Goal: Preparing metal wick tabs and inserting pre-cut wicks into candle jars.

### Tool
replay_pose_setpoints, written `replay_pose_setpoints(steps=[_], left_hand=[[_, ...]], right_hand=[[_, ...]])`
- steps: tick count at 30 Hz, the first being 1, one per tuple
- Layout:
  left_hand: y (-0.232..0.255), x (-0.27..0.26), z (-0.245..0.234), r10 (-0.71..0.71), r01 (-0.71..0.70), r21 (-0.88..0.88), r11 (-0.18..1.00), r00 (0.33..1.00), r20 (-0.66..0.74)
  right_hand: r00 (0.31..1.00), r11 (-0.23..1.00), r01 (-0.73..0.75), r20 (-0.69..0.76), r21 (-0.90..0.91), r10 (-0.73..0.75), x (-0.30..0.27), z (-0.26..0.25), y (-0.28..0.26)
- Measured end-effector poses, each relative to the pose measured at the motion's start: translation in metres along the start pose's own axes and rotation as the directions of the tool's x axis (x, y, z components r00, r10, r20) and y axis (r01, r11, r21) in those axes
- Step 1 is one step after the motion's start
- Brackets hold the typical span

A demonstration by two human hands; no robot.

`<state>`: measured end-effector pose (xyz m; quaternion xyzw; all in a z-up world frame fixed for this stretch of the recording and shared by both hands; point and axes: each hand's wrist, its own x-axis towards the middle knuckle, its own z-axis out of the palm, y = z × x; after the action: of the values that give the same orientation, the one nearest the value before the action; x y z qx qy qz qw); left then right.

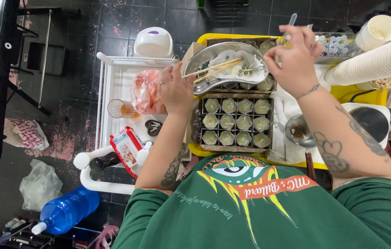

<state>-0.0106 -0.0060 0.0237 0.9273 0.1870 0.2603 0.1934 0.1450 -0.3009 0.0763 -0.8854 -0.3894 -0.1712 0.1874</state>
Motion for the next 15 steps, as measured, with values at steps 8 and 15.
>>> replay_pose_setpoints(steps=[8,15], left_hand=[[0.051,-0.009,-0.046,0.162,-0.164,-0.026,0.986,0.985,-0.058],[0.092,-0.027,-0.078,0.434,-0.336,-0.391,0.857,0.879,0.195]], right_hand=[[0.948,0.889,-0.295,0.228,0.351,0.224,-0.034,-0.034,-0.060],[0.962,0.926,-0.239,0.204,0.293,0.184,-0.051,-0.064,-0.110]])
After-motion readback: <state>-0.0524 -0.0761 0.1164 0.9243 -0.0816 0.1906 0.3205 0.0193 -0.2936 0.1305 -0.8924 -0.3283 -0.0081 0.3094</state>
